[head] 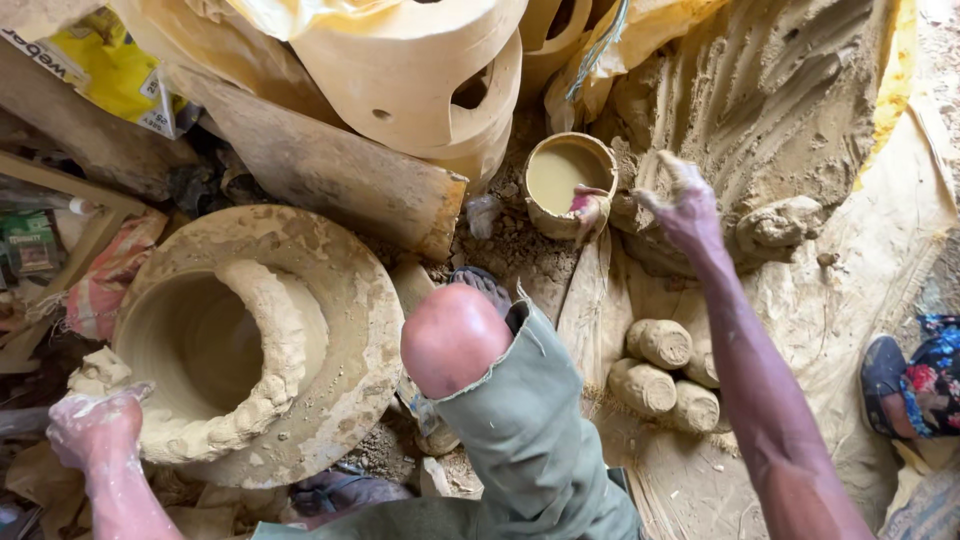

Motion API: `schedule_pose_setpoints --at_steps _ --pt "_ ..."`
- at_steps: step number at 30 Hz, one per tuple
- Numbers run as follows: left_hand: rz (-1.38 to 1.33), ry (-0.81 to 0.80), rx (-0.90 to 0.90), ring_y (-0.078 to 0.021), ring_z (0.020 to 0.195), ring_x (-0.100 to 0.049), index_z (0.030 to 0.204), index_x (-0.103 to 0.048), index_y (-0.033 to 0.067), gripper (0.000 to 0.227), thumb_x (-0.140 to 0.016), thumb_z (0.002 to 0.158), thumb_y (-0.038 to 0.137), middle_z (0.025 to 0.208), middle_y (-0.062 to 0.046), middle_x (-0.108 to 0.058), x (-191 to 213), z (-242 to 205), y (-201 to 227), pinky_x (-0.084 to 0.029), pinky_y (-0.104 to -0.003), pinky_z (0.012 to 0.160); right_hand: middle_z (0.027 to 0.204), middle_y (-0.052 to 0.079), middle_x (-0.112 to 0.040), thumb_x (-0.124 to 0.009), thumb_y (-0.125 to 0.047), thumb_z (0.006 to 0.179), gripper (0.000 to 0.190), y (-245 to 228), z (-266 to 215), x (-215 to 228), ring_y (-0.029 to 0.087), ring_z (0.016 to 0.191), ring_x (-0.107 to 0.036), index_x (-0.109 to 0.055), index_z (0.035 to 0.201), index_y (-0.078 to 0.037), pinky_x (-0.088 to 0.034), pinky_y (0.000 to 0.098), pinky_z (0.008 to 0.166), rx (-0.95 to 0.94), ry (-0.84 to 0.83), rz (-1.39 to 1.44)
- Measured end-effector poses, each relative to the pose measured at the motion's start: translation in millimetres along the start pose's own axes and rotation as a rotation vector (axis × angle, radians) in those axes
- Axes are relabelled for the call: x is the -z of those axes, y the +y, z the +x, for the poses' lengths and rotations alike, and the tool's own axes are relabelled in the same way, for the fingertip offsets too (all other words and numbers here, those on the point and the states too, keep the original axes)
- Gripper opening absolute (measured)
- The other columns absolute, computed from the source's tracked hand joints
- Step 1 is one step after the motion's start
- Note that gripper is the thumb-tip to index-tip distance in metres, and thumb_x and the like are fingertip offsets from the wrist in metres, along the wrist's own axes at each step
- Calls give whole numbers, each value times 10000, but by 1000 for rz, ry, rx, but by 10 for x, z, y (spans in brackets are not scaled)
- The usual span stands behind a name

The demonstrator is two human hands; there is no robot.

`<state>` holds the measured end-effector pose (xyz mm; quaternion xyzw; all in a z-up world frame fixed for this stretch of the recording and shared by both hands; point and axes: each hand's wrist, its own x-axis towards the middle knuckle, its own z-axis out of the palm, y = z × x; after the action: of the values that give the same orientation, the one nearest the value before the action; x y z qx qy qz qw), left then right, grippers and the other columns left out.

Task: The person builds a large clay vessel by hand on a manual wheel, adding coils of clay and smoothing the walls using hands and a scraping tool.

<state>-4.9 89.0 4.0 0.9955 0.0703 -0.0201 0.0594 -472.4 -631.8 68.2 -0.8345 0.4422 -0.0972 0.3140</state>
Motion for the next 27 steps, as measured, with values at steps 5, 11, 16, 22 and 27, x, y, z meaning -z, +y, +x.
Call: schedule_pose_setpoints --at_steps 5,11,16,22,27 --pt "36 -24 64 -428 803 -758 885 -756 -103 289 -862 846 163 808 -304 -765 25 -70 -20 -582 -483 767 1606 319 -327 -805 -347 901 923 1106 1100 -259 429 1476 -347 -334 1570 81 -290 566 1201 189 75 -206" --pt "116 3 38 -447 775 -752 848 -763 -122 277 -822 875 147 767 -306 -764 90 -146 4 -576 -484 746 1657 301 -334 -731 -228 773 910 1511 2330 -616 476 1537 -278 -430 1584 53 -222 593 1227 451 105 -652" --pt "116 2 39 -421 744 -729 812 -750 -117 303 -837 878 166 745 -284 -753 123 -160 -15 -564 -476 726 1515 254 -428 -742 -309 912 653 1661 3124 -972 428 1451 -344 -522 1443 2 -236 585 1259 547 265 -995" --pt "162 -61 -31 -389 707 -701 769 -733 -110 343 -855 883 190 719 -257 -740 188 -34 198 -550 -466 702 1474 299 -507 -746 -291 937 415 1807 3405 -1173 482 1426 -410 -655 1285 -85 -245 665 1212 420 113 -833" --pt "96 -38 8 -363 676 -678 734 -719 -104 380 -871 886 209 698 -235 -729 197 -34 386 -538 -458 682 1446 186 -539 -731 -307 882 532 1779 3344 -1193 404 1364 -429 -659 1389 -164 -286 586 1139 676 284 -814"
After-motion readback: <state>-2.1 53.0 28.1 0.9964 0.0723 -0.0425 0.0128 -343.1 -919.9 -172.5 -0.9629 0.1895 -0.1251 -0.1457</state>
